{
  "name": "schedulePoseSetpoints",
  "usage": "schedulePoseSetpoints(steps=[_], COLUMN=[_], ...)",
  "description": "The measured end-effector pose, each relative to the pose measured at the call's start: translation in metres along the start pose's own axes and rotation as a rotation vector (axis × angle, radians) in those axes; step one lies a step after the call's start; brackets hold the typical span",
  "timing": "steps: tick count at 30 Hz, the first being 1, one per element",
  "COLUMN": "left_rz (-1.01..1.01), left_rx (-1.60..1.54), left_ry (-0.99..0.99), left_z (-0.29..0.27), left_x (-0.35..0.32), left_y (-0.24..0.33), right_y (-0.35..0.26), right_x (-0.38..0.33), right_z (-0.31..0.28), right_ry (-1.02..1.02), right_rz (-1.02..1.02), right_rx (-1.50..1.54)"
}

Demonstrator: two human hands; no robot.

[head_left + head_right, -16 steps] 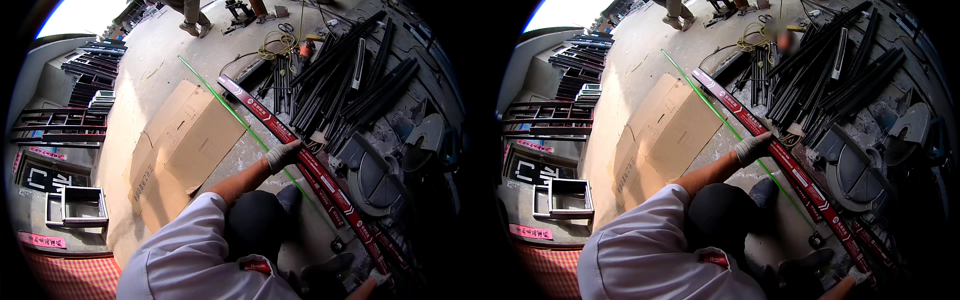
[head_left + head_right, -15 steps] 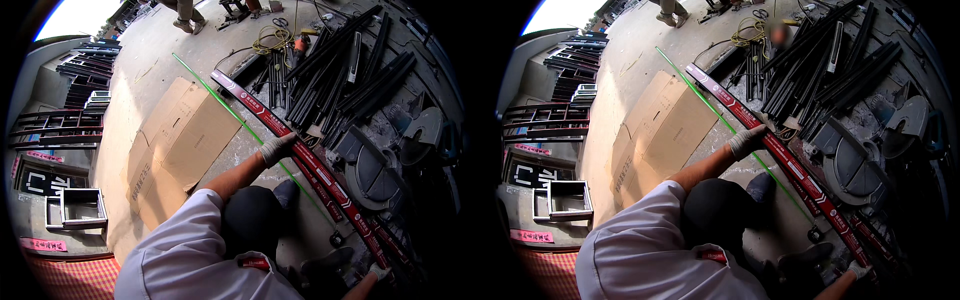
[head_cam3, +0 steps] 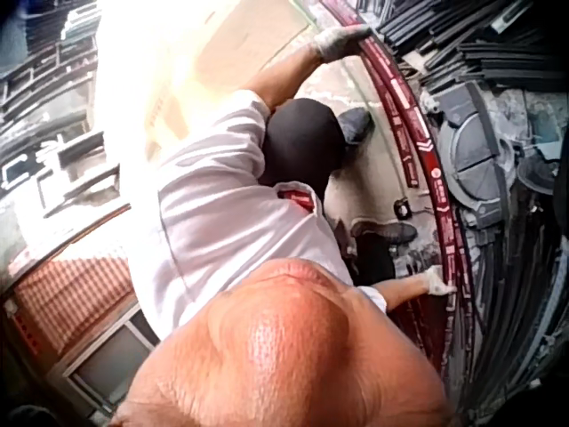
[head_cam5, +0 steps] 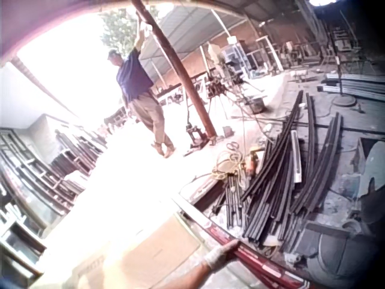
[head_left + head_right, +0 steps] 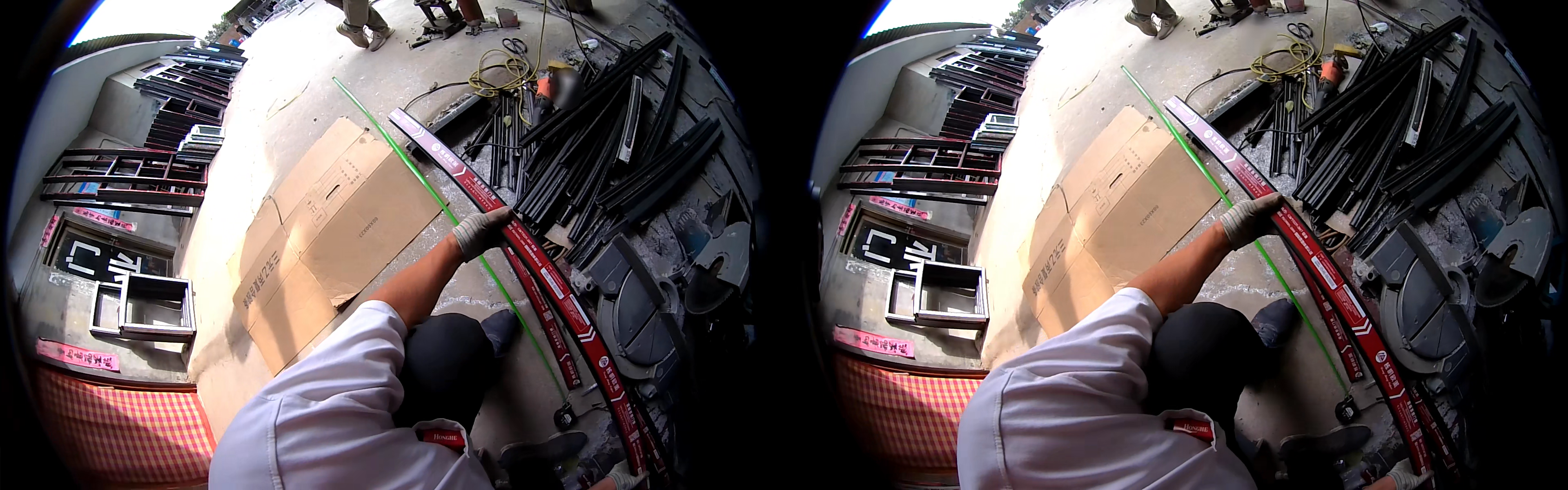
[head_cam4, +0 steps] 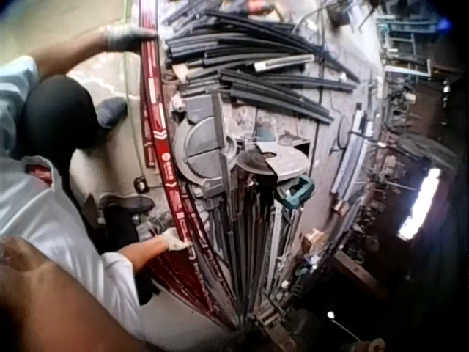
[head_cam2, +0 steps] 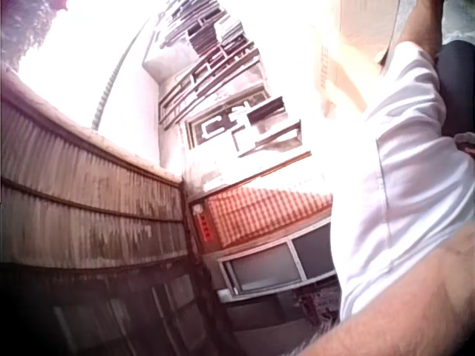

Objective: The person measures a large window frame using a flexible tape measure, then retrieves and measures additional aluminum profiles on the floor. The person handles the frame and profiles with gloved hands, recording dimensions and organizing materials.

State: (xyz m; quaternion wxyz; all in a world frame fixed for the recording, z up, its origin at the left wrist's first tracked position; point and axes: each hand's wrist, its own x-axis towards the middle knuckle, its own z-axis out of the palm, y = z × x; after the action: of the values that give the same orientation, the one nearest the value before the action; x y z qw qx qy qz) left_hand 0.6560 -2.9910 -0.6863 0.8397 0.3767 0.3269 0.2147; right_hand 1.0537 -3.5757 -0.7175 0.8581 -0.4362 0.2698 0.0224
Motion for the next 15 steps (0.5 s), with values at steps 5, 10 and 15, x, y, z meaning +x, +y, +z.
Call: schedulePoseSetpoints(steps=[5, 10, 15], left_rz=[0.082, 0.125, 0.159], left_rx=[-0.070, -0.069, -0.080], left_ry=[0.079, 0.091, 0.098], left_z=[-0.002, -0.005, -0.033], left_x=[-0.008, -0.018, -0.016], left_y=[0.024, 0.051, 0.065], right_y=[-0.014, -0.018, -0.029], right_x=[-0.009, -0.028, 0.036], right_z=[0.019, 0.040, 0.001], right_ry=[-0.075, -0.071, -0.097], right_rz=[-0.016, -0.034, 0.213], right_rx=[0.023, 0.002, 0.145])
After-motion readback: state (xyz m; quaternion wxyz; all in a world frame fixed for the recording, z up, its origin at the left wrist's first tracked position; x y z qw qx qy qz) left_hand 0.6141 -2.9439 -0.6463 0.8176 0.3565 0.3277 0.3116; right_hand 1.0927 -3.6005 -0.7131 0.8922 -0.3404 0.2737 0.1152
